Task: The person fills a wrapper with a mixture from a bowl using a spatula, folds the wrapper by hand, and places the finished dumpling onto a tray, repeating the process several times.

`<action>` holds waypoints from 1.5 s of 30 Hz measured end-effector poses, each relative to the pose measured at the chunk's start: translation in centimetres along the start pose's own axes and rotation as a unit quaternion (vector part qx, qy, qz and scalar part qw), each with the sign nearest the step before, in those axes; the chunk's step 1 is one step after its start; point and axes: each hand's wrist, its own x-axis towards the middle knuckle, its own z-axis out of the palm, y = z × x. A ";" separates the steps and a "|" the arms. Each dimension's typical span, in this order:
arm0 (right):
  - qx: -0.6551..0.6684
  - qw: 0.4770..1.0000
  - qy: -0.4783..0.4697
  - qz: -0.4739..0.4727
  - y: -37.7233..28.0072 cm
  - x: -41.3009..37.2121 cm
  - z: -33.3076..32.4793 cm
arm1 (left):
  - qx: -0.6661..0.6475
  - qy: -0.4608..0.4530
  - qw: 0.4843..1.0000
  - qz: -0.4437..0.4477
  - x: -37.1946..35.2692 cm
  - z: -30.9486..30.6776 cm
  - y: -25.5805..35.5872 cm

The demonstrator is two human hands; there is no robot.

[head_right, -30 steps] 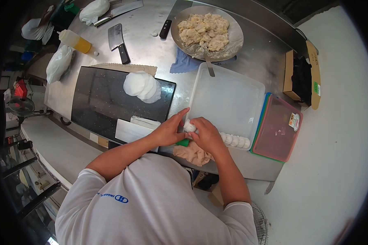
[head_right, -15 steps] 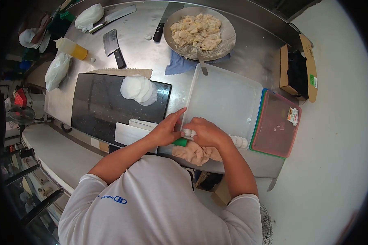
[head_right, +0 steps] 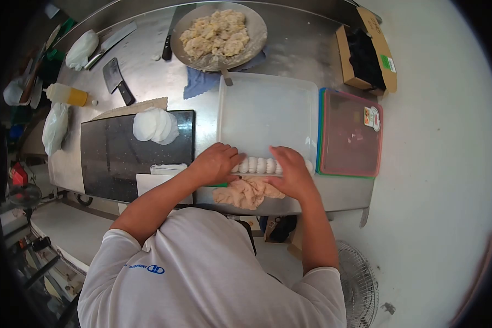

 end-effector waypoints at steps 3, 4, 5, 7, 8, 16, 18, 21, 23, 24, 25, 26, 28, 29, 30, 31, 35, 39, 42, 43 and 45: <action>-0.045 0.998 -0.037 -0.027 1.0 -0.1 2.1 | 0.001 0.002 1.000 0.008 0.3 -0.3 -0.6; -0.025 0.998 -0.047 -0.022 1.4 0.0 2.3 | 0.011 -0.020 1.000 0.000 0.5 -0.9 -0.8; -0.006 0.998 -0.058 -0.019 1.7 0.0 2.4 | 0.022 -0.041 0.999 -0.009 0.6 -1.3 -0.8; -0.006 1.000 0.004 -0.005 1.8 -0.5 0.8 | 0.034 0.009 0.999 0.011 0.8 -1.2 -0.4; -0.009 0.998 0.063 0.005 1.9 -0.7 -0.3 | 0.044 0.062 0.997 0.026 1.1 -1.2 -0.3; -0.188 0.981 0.023 -0.034 3.1 -2.0 0.0 | 0.012 -0.049 0.999 0.017 4.0 1.2 1.3; -0.185 0.982 0.010 -0.046 3.9 -2.4 0.8 | 0.009 -0.053 0.998 0.011 3.8 1.6 1.4; -0.140 0.985 0.047 -0.093 4.1 -2.1 0.7 | 0.009 -0.035 0.999 0.005 3.8 2.1 1.2; -0.113 0.992 0.044 -0.044 3.6 -2.0 1.2 | 0.008 -0.031 0.999 0.009 3.9 2.4 1.1; -0.116 0.992 0.027 -0.051 3.7 -1.6 1.2 | 0.001 -0.012 1.000 0.007 3.6 2.0 1.3; -0.117 0.991 0.008 -0.060 4.0 -1.6 1.1 | -0.005 0.004 1.000 0.002 3.3 1.8 1.8; -0.137 0.988 -0.008 -0.064 3.7 -1.3 0.6 | 0.017 0.042 0.999 0.004 2.9 1.5 2.4; -0.163 0.983 0.038 -0.075 0.9 -1.2 0.3 | 0.056 0.086 0.994 -0.024 1.5 0.6 2.7; -0.165 0.978 0.099 -0.076 -0.1 -1.4 0.7 | 0.018 0.172 0.985 0.025 0.7 0.3 2.5; -0.160 0.978 0.095 -0.097 -0.7 -1.5 1.4 | -0.021 0.256 0.963 0.081 -0.1 0.0 2.3; -0.104 0.979 0.146 -0.095 -1.4 -1.7 2.1 | -0.011 0.263 0.962 0.068 -1.7 -1.0 2.4; 0.179 0.977 0.116 0.012 -4.3 -2.2 6.5 | -0.251 0.265 0.929 -0.055 -9.3 -1.4 3.2; 0.221 0.974 -0.019 0.040 -11.6 1.5 8.6 | -0.298 0.262 0.898 -0.189 -15.4 -1.6 4.3; 0.137 0.984 0.062 -0.101 -13.8 7.2 11.7 | -0.324 0.257 0.881 -0.231 -18.9 -0.8 4.6; 0.108 0.982 0.083 -0.133 -14.5 9.8 12.8 | -0.328 0.277 0.877 -0.214 -20.3 -0.6 4.5; 0.019 0.984 0.129 -0.126 -15.4 14.7 15.4 | -0.310 0.278 0.886 -0.206 -23.2 -1.2 4.4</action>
